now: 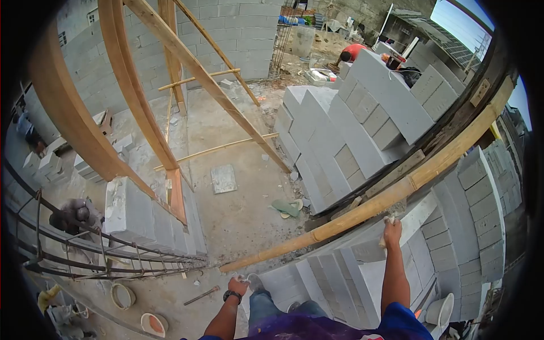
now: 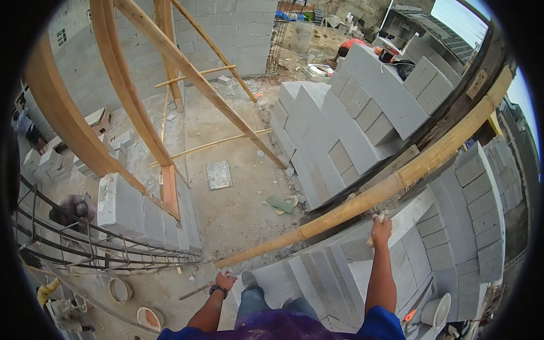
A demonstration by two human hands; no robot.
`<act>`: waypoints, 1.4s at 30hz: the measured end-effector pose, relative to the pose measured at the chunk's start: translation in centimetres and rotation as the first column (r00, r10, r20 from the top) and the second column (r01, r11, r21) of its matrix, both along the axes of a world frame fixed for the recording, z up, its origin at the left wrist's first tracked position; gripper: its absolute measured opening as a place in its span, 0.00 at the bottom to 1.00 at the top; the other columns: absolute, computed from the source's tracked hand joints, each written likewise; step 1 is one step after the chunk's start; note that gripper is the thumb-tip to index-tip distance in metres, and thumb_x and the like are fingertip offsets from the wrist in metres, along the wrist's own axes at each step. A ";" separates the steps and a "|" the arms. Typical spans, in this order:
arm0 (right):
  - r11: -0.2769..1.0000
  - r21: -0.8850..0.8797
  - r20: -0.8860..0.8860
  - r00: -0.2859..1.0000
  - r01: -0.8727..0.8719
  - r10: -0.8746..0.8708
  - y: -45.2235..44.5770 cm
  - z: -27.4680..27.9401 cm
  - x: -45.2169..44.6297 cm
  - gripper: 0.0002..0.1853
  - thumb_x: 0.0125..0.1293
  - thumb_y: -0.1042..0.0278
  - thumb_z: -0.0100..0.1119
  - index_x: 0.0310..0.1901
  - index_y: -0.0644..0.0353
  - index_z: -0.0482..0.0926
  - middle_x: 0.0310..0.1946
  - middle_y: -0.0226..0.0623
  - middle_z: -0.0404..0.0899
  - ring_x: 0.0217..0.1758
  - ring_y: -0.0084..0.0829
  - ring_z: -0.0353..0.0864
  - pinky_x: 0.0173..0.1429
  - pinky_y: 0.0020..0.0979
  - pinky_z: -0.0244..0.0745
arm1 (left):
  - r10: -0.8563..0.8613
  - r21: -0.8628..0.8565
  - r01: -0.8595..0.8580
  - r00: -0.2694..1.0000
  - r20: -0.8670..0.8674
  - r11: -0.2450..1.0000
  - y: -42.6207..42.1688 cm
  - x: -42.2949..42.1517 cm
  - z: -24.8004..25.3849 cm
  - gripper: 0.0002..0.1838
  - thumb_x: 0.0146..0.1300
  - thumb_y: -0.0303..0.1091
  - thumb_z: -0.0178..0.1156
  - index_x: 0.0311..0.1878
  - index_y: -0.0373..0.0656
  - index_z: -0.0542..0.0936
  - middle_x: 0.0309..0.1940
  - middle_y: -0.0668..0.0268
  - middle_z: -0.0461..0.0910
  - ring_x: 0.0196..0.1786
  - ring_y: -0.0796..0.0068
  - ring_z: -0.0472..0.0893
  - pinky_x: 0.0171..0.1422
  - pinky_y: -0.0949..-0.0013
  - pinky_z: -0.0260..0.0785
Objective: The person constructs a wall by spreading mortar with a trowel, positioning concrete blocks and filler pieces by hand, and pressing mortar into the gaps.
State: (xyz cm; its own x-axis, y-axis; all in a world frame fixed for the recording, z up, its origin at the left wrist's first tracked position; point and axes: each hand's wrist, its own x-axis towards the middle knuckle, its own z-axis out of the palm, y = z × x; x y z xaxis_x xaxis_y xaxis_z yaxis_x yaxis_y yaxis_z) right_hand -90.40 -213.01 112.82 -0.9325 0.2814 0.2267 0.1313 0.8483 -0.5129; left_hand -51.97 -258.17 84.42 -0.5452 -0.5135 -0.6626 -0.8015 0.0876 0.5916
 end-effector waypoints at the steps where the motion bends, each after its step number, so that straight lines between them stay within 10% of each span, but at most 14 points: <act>1: 1.000 -0.005 0.008 1.000 -0.004 0.004 0.9 -0.5 -0.2 0.19 0.67 0.59 0.65 0.40 0.72 0.77 0.42 0.60 0.79 0.48 0.55 0.79 0.55 0.47 0.71 | 0.003 0.016 -0.002 1.000 -0.026 1.000 -1.3 -1.3 0.1 0.31 0.50 0.44 0.78 0.56 0.39 0.83 0.48 0.51 0.87 0.51 0.57 0.88 0.59 0.61 0.78; 7: 0.987 -0.156 -0.022 0.999 -0.048 0.046 -0.6 1.5 0.9 0.14 0.68 0.65 0.62 0.33 0.69 0.74 0.25 0.37 0.74 0.31 0.28 0.69 0.38 0.37 0.69 | -0.059 -0.074 0.044 0.975 -0.214 0.996 -3.4 -7.1 1.2 0.49 0.55 0.48 0.75 0.75 0.37 0.65 0.64 0.43 0.77 0.62 0.52 0.82 0.68 0.59 0.73; 14: 0.993 -0.078 -0.026 0.996 -0.083 0.081 0.3 0.6 0.4 0.16 0.67 0.63 0.64 0.34 0.72 0.75 0.27 0.47 0.77 0.31 0.37 0.74 0.40 0.43 0.71 | -0.073 0.335 0.182 0.947 -0.313 0.925 -1.4 -12.0 6.0 0.63 0.56 0.54 0.75 0.83 0.39 0.44 0.77 0.41 0.61 0.75 0.49 0.70 0.74 0.60 0.66; 20: 0.994 0.088 -0.102 0.992 -0.062 0.071 1.3 -0.8 -0.1 0.19 0.67 0.61 0.64 0.36 0.74 0.75 0.30 0.56 0.77 0.34 0.49 0.78 0.45 0.47 0.71 | -0.174 0.317 0.353 0.862 -0.476 0.880 -1.7 -16.5 14.9 0.72 0.57 0.55 0.74 0.81 0.40 0.25 0.81 0.36 0.44 0.78 0.43 0.64 0.78 0.57 0.62; 31: 0.994 -0.081 0.018 0.997 -0.074 0.075 3.5 -1.6 -0.8 0.17 0.73 0.61 0.60 0.41 0.72 0.75 0.34 0.51 0.77 0.37 0.45 0.73 0.49 0.44 0.70 | -0.271 -0.309 0.074 0.697 -0.665 0.948 -8.0 -16.1 27.3 0.61 0.57 0.43 0.72 0.82 0.33 0.40 0.78 0.38 0.55 0.78 0.40 0.61 0.79 0.54 0.59; 38: 0.983 -0.178 -0.076 0.997 -0.043 0.030 3.9 -2.0 -0.4 0.23 0.73 0.56 0.61 0.48 0.75 0.75 0.38 0.46 0.77 0.40 0.37 0.70 0.50 0.40 0.70 | -0.316 -0.718 -0.362 0.716 -0.623 0.595 -17.0 -13.7 35.4 0.55 0.55 0.39 0.73 0.80 0.33 0.52 0.75 0.41 0.60 0.76 0.38 0.61 0.80 0.47 0.54; 42: 0.971 -0.237 -0.127 0.992 -0.021 -0.009 3.8 -2.2 -0.1 0.27 0.72 0.52 0.62 0.51 0.76 0.74 0.40 0.47 0.78 0.42 0.37 0.71 0.52 0.39 0.70 | -0.067 -0.841 -0.422 0.881 -0.469 0.337 -20.6 -12.5 37.9 0.53 0.54 0.41 0.74 0.79 0.38 0.57 0.75 0.42 0.60 0.79 0.38 0.54 0.82 0.39 0.45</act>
State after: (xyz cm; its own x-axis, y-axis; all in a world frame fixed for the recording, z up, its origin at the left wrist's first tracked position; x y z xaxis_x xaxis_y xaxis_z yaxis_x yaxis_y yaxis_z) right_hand -90.50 -209.24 110.60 -0.9025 0.3359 0.2696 0.0481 0.7005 -0.7120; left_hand -64.50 -278.80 122.28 -0.4053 -0.7592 0.5093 -0.6164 0.6384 0.4610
